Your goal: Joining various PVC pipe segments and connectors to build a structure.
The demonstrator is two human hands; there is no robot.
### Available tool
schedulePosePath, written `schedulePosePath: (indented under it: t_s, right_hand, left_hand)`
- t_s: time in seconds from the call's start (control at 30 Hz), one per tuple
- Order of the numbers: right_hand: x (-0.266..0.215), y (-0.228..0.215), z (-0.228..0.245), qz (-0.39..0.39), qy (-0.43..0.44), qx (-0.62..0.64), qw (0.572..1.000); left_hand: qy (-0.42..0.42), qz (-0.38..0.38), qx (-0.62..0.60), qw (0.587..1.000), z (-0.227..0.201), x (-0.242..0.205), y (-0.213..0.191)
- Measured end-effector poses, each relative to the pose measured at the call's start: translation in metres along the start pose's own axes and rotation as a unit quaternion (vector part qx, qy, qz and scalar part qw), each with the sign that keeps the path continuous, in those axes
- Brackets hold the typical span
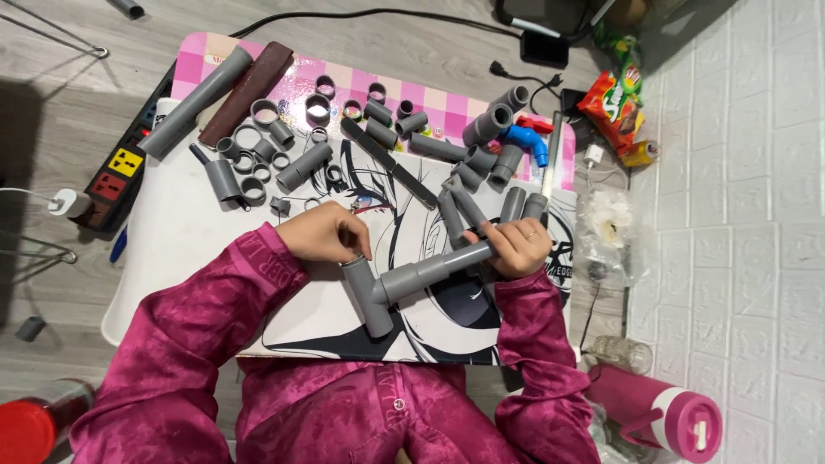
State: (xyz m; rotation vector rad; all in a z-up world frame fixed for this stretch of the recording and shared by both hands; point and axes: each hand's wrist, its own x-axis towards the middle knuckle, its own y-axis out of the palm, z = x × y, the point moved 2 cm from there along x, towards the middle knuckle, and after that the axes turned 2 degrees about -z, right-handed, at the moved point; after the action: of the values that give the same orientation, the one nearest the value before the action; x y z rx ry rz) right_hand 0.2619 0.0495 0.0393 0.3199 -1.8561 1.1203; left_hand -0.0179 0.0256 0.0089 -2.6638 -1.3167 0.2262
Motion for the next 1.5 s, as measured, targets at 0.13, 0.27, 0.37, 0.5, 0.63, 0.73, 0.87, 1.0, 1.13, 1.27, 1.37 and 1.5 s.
schedulePosePath:
  t_s: [0.13, 0.27, 0.37, 0.5, 0.63, 0.73, 0.87, 1.0, 1.13, 1.27, 1.37, 1.5]
  right_hand:
    - [-0.004, 0.003, -0.002, 0.008, 0.005, 0.002, 1.0]
    - [-0.001, 0.005, -0.004, 0.014, 0.003, 0.018, 1.0]
    - [-0.004, 0.005, -0.006, 0.02, 0.009, 0.025, 0.999]
    - [0.003, 0.001, 0.0, 0.009, 0.004, 0.019, 1.0]
    - [0.003, -0.003, 0.0, 0.007, -0.023, 0.014, 1.0]
    - [0.006, 0.002, -0.003, 0.008, -0.009, 0.03, 0.999]
    - [0.008, 0.0, -0.004, -0.009, -0.003, 0.016, 1.0]
    - [0.007, -0.005, -0.005, -0.027, 0.01, 0.004, 1.0]
    - [0.0, -0.002, -0.008, -0.039, 0.037, 0.016, 0.998]
    - [-0.003, -0.006, -0.015, -0.055, 0.054, 0.035, 0.996]
    - [-0.012, -0.01, -0.024, -0.075, 0.114, -0.009, 0.991]
    - [-0.029, -0.002, -0.037, -0.056, 0.257, 0.085, 0.961]
  left_hand:
    - [-0.031, 0.001, 0.09, 0.995, 0.0, 0.001, 0.001]
    - [-0.045, -0.003, 0.131, 0.99, 0.007, 0.002, 0.001]
    - [-0.045, 0.002, 0.163, 0.986, 0.006, 0.002, 0.002]
    - [-0.059, 0.014, 0.198, 0.978, -0.001, -0.001, 0.001]
    - [-0.028, 0.014, 0.225, 0.974, 0.001, -0.005, 0.006]
    - [-0.008, -0.008, 0.184, 0.983, 0.006, -0.003, 0.002]
    - [0.009, -0.032, 0.177, 0.984, 0.003, -0.006, 0.001]
    - [0.046, -0.068, 0.111, 0.99, -0.003, -0.008, 0.002]
    - [0.08, -0.101, 0.027, 0.991, -0.008, -0.007, -0.002]
    - [0.06, -0.151, -0.091, 0.982, 0.011, -0.002, 0.0]
    - [0.028, -0.25, -0.112, 0.961, 0.013, -0.004, -0.005]
    - [-0.016, -0.304, 0.307, 0.902, 0.005, -0.006, 0.007]
